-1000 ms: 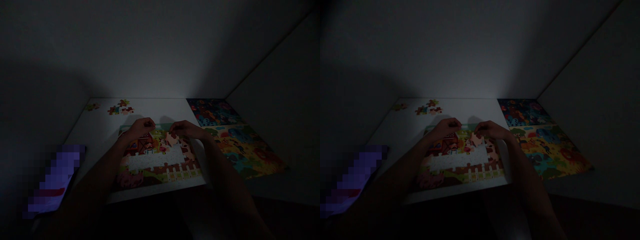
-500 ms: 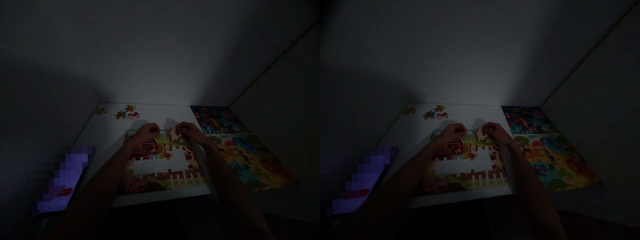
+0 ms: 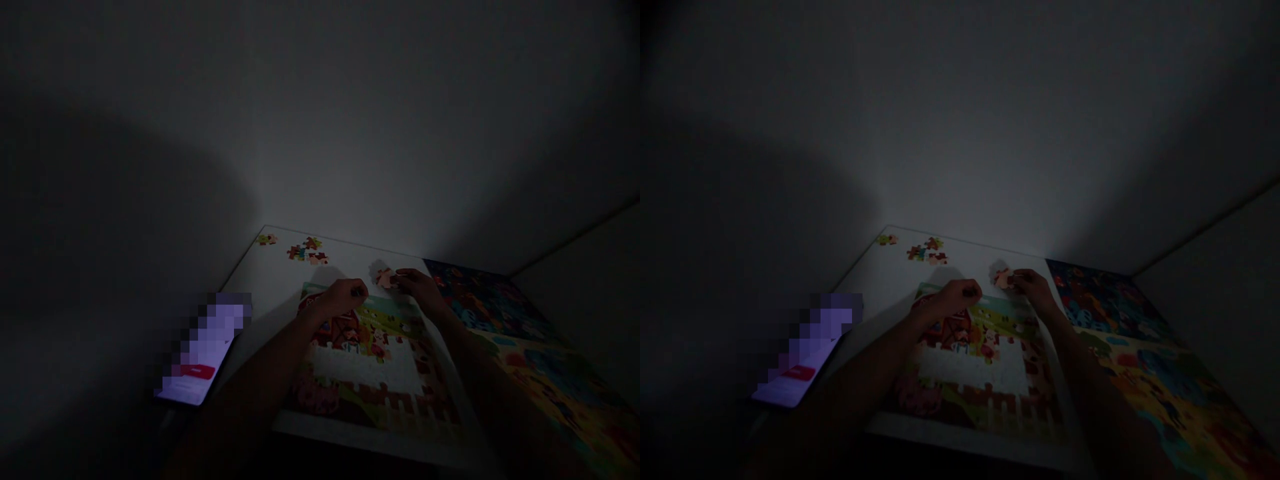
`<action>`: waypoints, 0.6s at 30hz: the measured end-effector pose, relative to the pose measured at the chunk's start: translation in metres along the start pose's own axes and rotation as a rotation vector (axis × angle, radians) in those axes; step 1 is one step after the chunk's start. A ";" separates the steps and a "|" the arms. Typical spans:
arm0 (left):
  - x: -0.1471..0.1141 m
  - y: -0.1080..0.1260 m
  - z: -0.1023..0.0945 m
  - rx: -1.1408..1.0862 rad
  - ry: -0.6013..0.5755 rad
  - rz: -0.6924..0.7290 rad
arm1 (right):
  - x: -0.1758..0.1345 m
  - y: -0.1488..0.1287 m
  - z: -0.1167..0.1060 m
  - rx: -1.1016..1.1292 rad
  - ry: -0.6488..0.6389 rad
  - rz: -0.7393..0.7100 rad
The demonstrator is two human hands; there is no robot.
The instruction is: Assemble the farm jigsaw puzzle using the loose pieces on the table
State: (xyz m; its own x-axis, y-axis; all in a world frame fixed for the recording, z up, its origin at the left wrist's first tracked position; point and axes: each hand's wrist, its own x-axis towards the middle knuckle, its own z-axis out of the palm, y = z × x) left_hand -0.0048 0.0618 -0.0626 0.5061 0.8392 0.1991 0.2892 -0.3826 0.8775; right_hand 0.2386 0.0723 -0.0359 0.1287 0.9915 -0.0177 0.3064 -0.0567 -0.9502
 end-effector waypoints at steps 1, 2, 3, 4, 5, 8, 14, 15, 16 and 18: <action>0.000 0.000 0.000 0.000 0.003 0.006 | 0.006 -0.003 0.003 -0.051 -0.005 -0.013; 0.000 0.000 0.000 -0.002 0.007 0.010 | 0.011 -0.006 0.007 -0.110 -0.012 -0.030; 0.000 0.000 0.000 -0.003 0.011 0.014 | 0.017 -0.008 0.010 -0.179 -0.016 -0.050; 0.000 0.000 0.000 -0.003 0.016 0.017 | 0.021 -0.010 0.015 -0.270 -0.020 -0.072; 0.000 0.000 0.000 -0.004 0.022 0.020 | 0.025 -0.011 0.019 -0.374 -0.021 -0.093; 0.001 0.000 0.003 -0.004 0.051 0.025 | 0.032 -0.011 0.034 -0.652 -0.014 -0.134; 0.004 -0.001 0.008 -0.015 0.183 0.134 | 0.019 -0.026 0.075 -0.944 0.022 -0.199; 0.005 -0.001 0.008 -0.023 0.212 0.148 | 0.015 -0.033 0.083 -1.042 0.008 -0.237; 0.005 -0.001 0.008 -0.031 0.250 0.145 | 0.012 -0.039 0.091 -1.146 -0.017 -0.273; 0.007 -0.002 0.007 -0.043 0.340 0.092 | 0.009 -0.052 0.107 -1.281 -0.069 -0.311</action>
State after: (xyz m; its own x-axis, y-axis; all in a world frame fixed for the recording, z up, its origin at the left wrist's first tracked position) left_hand 0.0037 0.0654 -0.0660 0.2268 0.8854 0.4057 0.2166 -0.4520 0.8653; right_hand 0.1226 0.0967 -0.0200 -0.1451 0.9849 0.0942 0.9889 0.1411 0.0470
